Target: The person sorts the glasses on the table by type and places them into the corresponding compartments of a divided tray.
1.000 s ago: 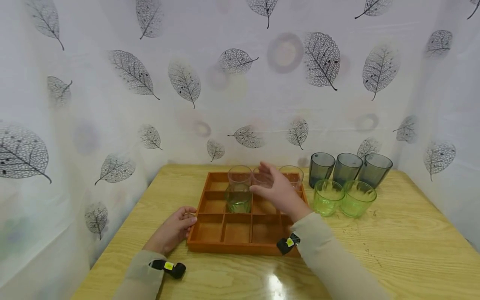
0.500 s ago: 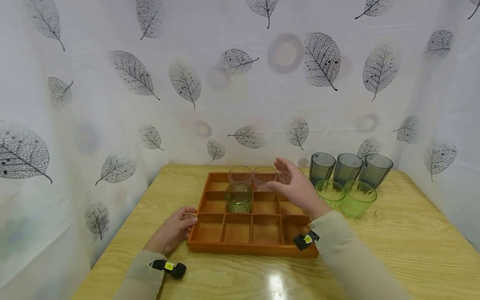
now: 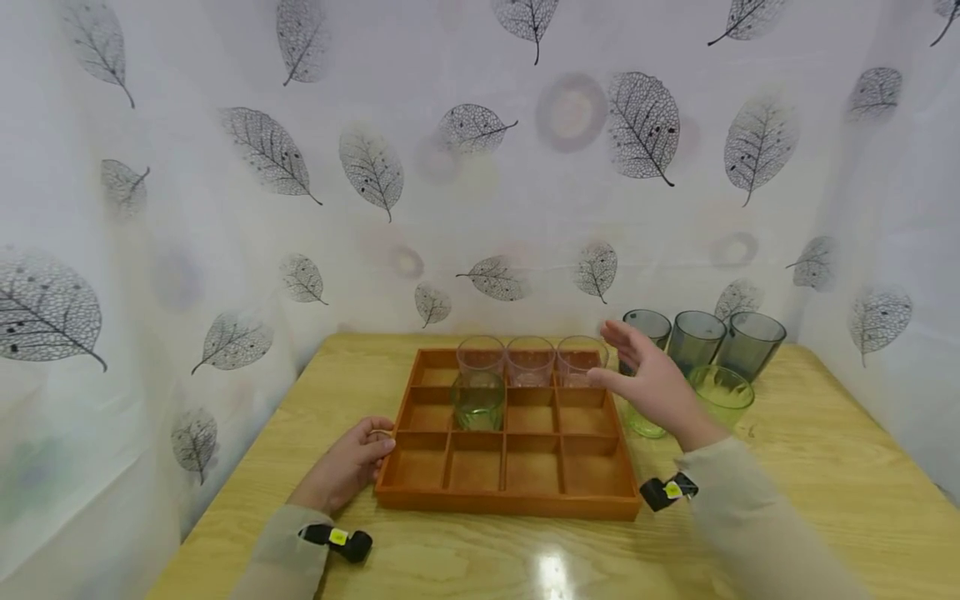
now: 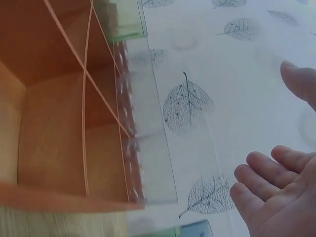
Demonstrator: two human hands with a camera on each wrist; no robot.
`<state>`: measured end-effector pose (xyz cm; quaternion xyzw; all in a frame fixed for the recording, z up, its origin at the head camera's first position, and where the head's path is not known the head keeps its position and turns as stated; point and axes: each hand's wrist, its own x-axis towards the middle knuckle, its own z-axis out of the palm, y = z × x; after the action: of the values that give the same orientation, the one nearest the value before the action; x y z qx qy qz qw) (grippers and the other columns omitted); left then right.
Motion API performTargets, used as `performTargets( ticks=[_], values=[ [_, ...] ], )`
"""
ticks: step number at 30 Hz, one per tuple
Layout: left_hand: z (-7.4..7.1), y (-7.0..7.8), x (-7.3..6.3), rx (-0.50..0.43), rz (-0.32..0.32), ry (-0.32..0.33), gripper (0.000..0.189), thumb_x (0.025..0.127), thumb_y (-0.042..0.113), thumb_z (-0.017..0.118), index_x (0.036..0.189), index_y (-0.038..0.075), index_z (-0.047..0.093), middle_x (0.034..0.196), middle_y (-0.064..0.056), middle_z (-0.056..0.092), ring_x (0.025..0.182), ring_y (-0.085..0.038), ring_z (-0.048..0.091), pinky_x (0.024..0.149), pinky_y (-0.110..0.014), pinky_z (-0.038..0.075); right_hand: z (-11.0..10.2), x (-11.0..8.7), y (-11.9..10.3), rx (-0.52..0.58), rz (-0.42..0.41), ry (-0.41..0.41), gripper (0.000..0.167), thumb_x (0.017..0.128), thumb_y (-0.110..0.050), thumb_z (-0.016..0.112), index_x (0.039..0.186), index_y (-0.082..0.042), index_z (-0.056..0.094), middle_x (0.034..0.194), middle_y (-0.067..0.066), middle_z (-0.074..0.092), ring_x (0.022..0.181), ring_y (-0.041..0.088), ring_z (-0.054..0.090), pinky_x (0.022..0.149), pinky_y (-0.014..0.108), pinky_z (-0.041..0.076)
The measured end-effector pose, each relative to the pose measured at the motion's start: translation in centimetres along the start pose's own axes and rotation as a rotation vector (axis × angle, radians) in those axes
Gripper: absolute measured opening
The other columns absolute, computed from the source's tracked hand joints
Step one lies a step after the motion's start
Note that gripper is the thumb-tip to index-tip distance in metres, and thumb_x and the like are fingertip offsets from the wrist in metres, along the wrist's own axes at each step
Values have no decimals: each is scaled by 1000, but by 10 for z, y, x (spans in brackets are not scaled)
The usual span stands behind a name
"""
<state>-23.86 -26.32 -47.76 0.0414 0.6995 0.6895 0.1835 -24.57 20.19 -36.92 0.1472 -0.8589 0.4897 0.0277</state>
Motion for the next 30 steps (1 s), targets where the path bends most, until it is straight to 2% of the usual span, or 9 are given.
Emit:
performTargets(
  ticks=[11, 18, 25, 27, 29, 30],
  values=[
    [-2, -3, 1, -14, 39, -23, 34, 105, 14, 57, 130, 2, 38, 95, -2, 54, 66, -12, 47, 59, -25, 46, -41, -25, 14, -81, 31, 57, 95, 94, -46, 70, 163, -16, 13, 164, 14, 26, 146, 46, 25, 111, 65, 25],
    [-3, -4, 1, -23, 31, -24, 34, 105, 15, 57, 130, 1, 38, 95, -2, 54, 67, -12, 48, 60, -25, 45, -67, -43, 40, -77, 59, 103, 92, 98, -41, 67, 163, -15, 8, 164, 18, 21, 145, 51, 22, 108, 69, 24],
    [-1, -3, 0, -30, 31, -16, 33, 105, 14, 57, 130, 2, 38, 97, -3, 53, 68, -12, 48, 60, -25, 45, -87, -62, 66, -65, 118, 180, 92, 100, -41, 64, 164, -17, 2, 166, 18, 13, 148, 48, 14, 110, 67, 18],
    [0, -3, 0, -32, 31, -18, 32, 105, 13, 56, 130, 2, 38, 97, -3, 53, 68, -12, 48, 60, -25, 45, -89, -68, 74, -63, 121, 196, 90, 101, -40, 63, 164, -18, 2, 167, 17, 12, 149, 46, 11, 119, 47, 19],
    [0, -3, 0, -34, 31, -19, 31, 105, 12, 56, 130, 3, 39, 97, -3, 54, 68, -12, 48, 61, -25, 45, -91, -72, 81, -66, 121, 211, 88, 101, -39, 62, 164, -18, 3, 167, 17, 10, 150, 44, 9, 116, 21, 19],
    [0, -3, 0, -35, 31, -22, 31, 105, 12, 56, 129, 3, 39, 97, -3, 54, 69, -12, 48, 61, -25, 45, -92, -73, 85, -69, 119, 216, 88, 102, -39, 62, 164, -17, 3, 167, 17, 10, 150, 44, 9, 112, 12, 19]
  ],
)
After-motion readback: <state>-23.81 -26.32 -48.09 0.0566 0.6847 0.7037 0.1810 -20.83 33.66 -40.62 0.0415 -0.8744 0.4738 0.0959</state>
